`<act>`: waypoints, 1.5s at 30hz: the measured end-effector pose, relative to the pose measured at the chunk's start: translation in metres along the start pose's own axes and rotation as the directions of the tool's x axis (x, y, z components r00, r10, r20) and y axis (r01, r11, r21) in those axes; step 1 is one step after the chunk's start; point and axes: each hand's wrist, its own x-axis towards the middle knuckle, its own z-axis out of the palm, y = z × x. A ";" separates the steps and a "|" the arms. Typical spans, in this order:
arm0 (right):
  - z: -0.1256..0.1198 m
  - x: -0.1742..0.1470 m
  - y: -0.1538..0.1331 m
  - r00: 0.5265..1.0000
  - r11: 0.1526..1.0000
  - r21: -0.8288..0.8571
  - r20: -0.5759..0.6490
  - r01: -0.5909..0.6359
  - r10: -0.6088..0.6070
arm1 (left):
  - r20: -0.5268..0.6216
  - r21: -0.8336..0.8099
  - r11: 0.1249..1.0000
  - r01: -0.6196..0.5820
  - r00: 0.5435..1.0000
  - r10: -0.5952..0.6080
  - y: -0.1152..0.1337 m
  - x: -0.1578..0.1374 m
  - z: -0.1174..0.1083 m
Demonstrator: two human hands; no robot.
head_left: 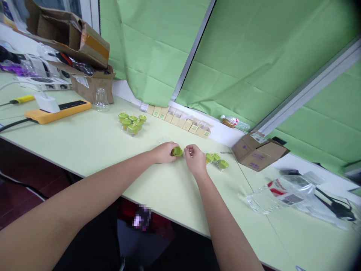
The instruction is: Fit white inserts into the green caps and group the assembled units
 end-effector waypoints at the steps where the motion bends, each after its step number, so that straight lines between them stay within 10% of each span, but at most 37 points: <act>1: 0.000 0.000 0.000 0.999 1.000 -0.019 0.033 0.002 -0.001 | 0.012 0.007 1.000 0.006 1.000 -0.006 -0.001 0.000 0.000; 21: 0.002 -0.001 0.004 0.974 0.993 -0.112 0.227 0.047 -0.021 | 0.047 0.149 0.987 0.063 0.996 -0.070 -0.007 -0.001 -0.002; 36: -0.003 0.000 -0.001 0.996 0.999 -0.017 0.077 0.046 -0.044 | -0.075 0.003 1.000 0.031 0.997 -0.030 -0.009 0.001 -0.003; 45: 0.000 -0.005 -0.004 0.945 0.947 -0.118 0.176 0.297 -0.275 | 0.044 -0.179 0.982 -0.055 0.997 0.064 0.008 0.000 -0.007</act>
